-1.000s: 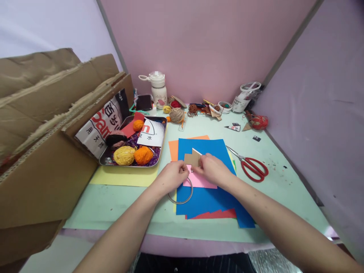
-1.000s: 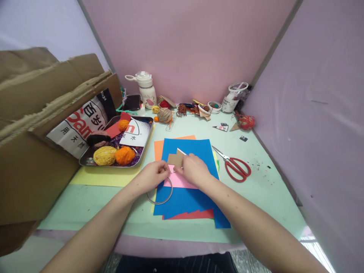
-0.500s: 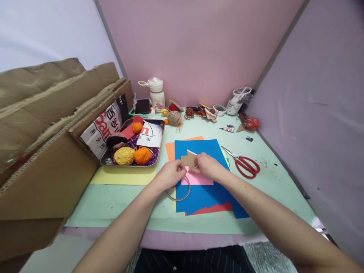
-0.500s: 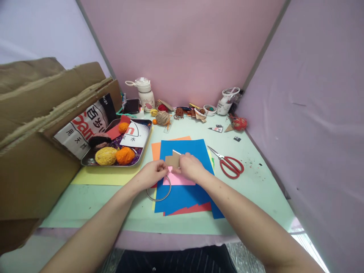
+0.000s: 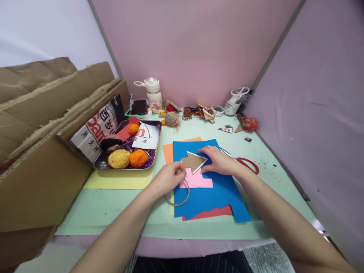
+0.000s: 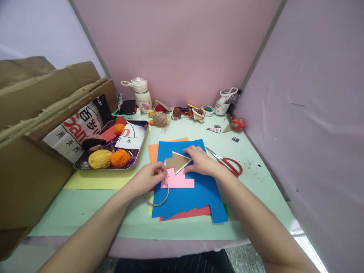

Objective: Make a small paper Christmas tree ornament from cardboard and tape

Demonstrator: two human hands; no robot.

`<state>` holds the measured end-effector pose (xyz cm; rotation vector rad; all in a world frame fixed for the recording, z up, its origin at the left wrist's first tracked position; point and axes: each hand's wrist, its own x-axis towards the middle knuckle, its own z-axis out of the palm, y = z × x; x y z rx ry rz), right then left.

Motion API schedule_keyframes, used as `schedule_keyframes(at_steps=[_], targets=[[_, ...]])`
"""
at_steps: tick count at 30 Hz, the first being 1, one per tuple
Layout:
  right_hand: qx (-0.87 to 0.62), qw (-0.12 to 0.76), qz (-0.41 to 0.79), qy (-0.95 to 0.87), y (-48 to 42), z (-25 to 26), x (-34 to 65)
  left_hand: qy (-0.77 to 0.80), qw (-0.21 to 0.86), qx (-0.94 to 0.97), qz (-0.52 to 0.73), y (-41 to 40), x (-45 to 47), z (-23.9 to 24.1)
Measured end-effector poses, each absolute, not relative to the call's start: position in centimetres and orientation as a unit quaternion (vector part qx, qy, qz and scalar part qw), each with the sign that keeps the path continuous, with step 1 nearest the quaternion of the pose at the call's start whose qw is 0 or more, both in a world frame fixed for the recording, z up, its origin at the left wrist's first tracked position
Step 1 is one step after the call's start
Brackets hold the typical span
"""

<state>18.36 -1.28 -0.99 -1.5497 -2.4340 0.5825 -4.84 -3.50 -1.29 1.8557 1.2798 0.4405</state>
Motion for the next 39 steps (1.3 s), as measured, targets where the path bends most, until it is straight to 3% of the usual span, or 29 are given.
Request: schedule_keyframes(at_steps=[14,18,33,39], targets=[[-0.498,0.121,0.228,-0.828,-0.7,-2.8,18.8,0.494,0.487,0.693,0.196,-3.4,-4.5,-1.1],[-0.519,0.184,0.234,-0.802,-1.7,-1.7,17.9,0.468,0.526,0.673,0.227,-3.5,-4.2,-1.3],[-0.521,0.261,0.353,-0.732,-3.7,-2.1,15.0,0.459,0.477,0.713,0.229,-3.6,-3.3,-1.8],[-0.528,0.269,0.351,-0.726,-3.7,-2.1,15.3,0.477,0.539,0.668,0.190,-3.7,-4.0,-0.4]])
